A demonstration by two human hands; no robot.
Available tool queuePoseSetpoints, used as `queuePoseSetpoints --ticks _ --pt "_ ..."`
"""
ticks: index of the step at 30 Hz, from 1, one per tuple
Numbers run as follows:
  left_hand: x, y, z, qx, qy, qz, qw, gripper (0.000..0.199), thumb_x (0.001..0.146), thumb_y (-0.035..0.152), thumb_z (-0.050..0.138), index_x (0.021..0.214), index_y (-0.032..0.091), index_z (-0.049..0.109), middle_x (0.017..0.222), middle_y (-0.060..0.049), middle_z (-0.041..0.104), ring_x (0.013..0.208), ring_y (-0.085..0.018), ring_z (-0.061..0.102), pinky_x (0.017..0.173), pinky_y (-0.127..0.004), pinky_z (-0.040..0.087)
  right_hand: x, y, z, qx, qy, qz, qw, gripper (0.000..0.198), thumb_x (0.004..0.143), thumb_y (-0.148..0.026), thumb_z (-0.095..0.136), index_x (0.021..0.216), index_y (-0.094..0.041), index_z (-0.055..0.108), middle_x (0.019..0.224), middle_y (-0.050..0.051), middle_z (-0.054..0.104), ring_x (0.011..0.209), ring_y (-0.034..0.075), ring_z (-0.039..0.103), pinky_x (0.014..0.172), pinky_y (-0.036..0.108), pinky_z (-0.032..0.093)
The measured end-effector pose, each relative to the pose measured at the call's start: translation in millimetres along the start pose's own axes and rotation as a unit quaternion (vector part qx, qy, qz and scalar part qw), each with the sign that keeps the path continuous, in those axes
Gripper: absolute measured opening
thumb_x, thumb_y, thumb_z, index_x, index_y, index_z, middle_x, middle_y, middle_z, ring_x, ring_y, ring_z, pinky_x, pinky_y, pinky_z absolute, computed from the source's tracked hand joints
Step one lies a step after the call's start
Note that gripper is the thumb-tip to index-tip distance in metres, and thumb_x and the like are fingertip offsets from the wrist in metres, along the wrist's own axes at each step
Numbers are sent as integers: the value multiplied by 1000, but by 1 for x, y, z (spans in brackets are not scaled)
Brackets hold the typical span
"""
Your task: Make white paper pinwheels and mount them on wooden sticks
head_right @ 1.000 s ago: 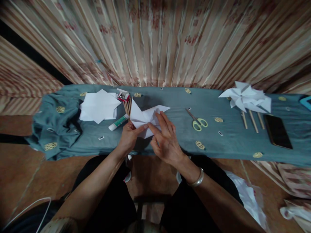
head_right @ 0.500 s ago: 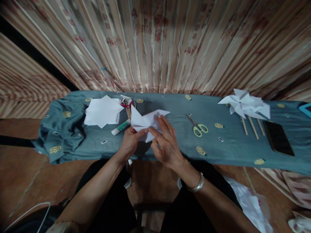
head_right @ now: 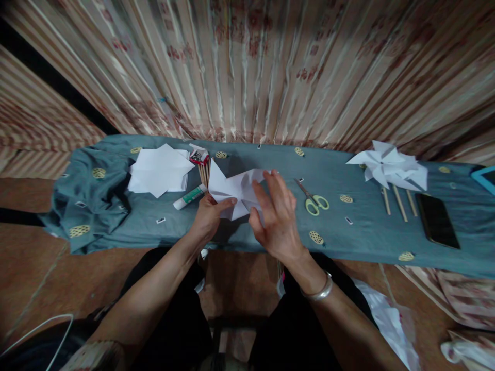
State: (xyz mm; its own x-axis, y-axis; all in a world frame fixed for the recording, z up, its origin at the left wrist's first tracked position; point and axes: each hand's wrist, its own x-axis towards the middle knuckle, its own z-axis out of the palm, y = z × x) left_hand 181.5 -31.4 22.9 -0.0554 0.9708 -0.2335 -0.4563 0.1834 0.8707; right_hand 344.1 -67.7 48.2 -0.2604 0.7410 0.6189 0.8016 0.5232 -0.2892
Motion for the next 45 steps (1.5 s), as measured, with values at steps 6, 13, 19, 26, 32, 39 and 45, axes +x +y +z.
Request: queuePoseSetpoints --ticks 6,13,19,26,32,39,45 --pt "4 2 -3 12 15 10 1000 29 46 22 84 72 16 71 73 -2 74 69 -18 66 75 -33 53 4 25 -17 30 40 130 990 59 91 -37 58 147 -26 41 148 13 50 137 31 47 111 57 40" --pt "4 0 -7 10 13 -3 1000 28 45 21 83 70 16 71 70 -1 73 64 -17 64 69 -31 51 5 41 -18 91 54 181 978 49 88 -39 62 134 -24 57 139 12 59 131 30 54 108 53 45" --pt "2 2 -13 -1 17 -11 1000 32 43 21 85 71 15 72 71 -2 74 65 -17 65 69 -31 52 17 79 9 269 73 305 910 34 80 -41 69 106 -20 72 101 9 77 94 24 73 93 47 56" --pt "6 17 -28 -18 26 5 1000 31 47 23 85 74 16 73 75 -3 75 69 -19 67 71 -32 53 77 78 72 249 -84 198 944 17 77 -26 65 87 -20 77 93 6 79 88 25 73 88 43 56" --pt "30 65 -65 -71 135 115 982 30 48 22 85 74 15 72 77 -3 76 73 -17 69 77 -30 54 136 23 132 115 -164 -16 979 17 85 -17 60 90 -18 76 132 12 64 126 28 56 109 46 42" --pt "34 97 -95 -87 181 183 962 42 49 16 82 90 18 73 88 -3 77 92 -22 71 87 -31 55 174 -13 179 -47 -236 -61 969 27 96 -19 49 103 -10 73 156 19 36 150 35 18 118 53 24" --pt "32 93 -94 -92 184 153 967 44 46 18 85 88 16 74 83 -3 77 82 -20 71 83 -30 56 189 -11 204 -83 -252 -44 963 26 95 -19 49 104 -11 72 151 17 44 148 34 24 116 55 30"
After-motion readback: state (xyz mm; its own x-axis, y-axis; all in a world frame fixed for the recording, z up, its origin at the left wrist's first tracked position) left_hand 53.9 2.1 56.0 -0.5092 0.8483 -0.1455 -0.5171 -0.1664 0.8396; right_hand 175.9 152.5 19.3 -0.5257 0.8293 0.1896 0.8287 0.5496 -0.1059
